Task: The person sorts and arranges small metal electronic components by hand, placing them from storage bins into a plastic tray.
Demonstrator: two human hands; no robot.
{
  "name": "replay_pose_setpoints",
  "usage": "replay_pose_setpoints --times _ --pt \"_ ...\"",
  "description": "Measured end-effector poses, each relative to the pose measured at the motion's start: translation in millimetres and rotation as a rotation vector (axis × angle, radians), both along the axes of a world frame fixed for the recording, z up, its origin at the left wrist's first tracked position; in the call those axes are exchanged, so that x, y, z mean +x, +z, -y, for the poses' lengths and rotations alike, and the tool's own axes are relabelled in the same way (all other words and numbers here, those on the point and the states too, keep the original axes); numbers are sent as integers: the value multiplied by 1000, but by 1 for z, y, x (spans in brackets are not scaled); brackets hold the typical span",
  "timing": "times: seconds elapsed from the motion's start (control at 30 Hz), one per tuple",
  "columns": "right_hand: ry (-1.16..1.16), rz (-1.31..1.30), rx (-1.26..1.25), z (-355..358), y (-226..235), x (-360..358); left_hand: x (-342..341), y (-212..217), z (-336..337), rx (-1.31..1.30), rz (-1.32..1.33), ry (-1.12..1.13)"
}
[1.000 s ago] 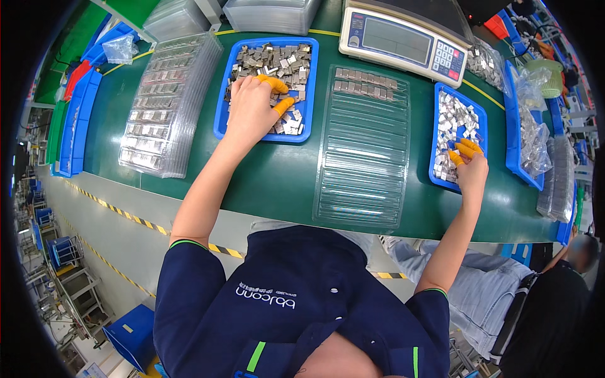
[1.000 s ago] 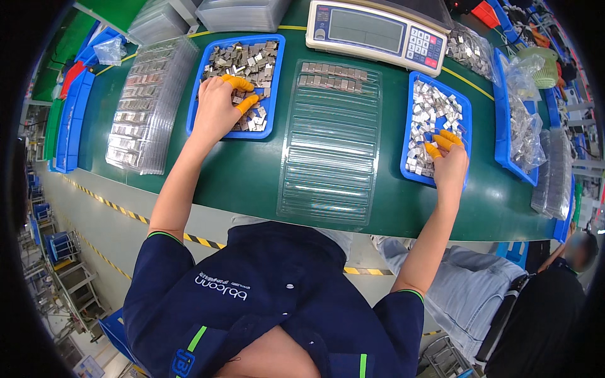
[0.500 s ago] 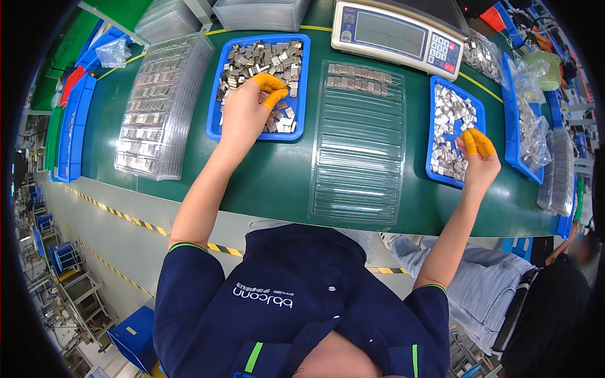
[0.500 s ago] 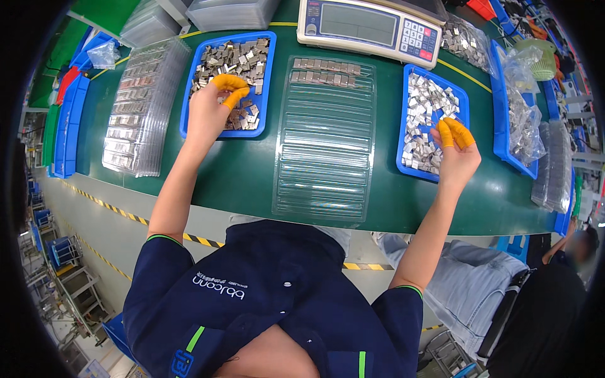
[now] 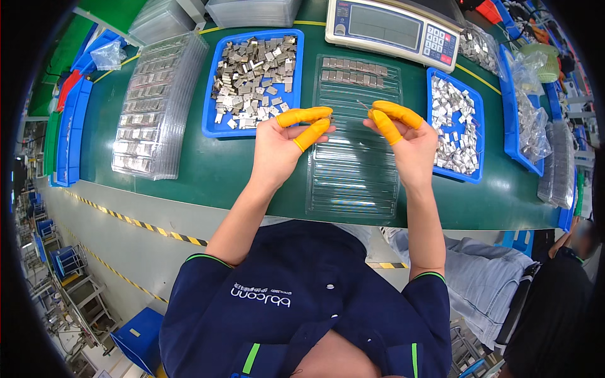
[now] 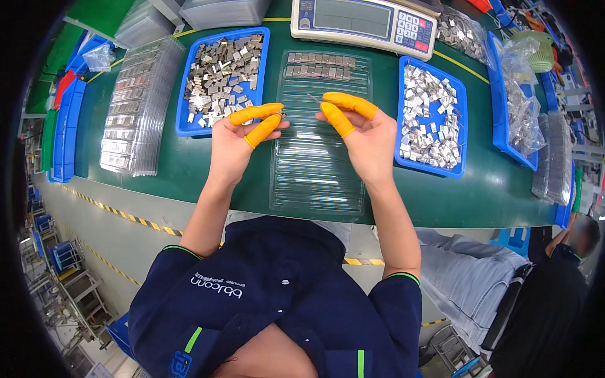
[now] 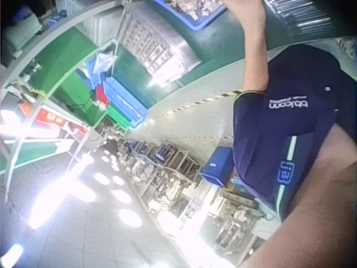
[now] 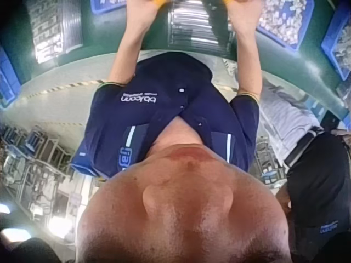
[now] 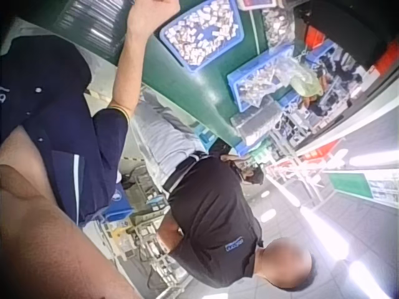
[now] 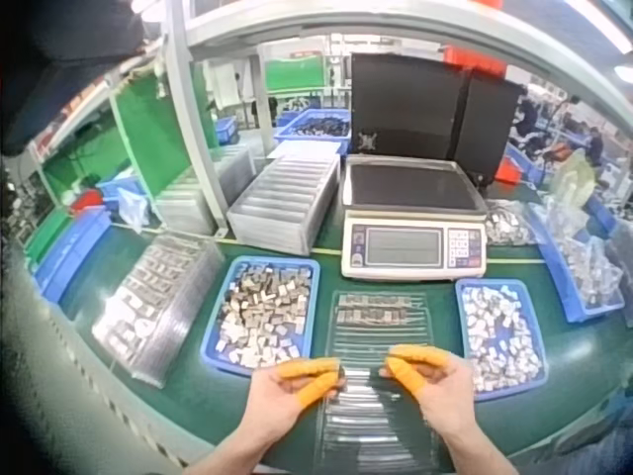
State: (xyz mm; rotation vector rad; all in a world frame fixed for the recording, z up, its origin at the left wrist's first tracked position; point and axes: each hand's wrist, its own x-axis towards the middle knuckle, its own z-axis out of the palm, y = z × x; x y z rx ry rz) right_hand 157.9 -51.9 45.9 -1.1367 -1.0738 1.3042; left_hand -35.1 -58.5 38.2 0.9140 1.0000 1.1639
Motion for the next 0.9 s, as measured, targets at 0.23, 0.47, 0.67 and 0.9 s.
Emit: replay_pose_setpoints --times 0.23,0.47,0.67,0.9 --pt "35 67 -7 3 -8 -2 -5 -6 0 66 6 22" --pt "134 187 145 3 -17 -7 -2 -5 0 73 21 -4" --pt "146 40 1 9 -11 -13 0 -7 2 19 -21 -51" --pt "170 382 168 11 -10 -5 2 -8 6 120 -160 -62"
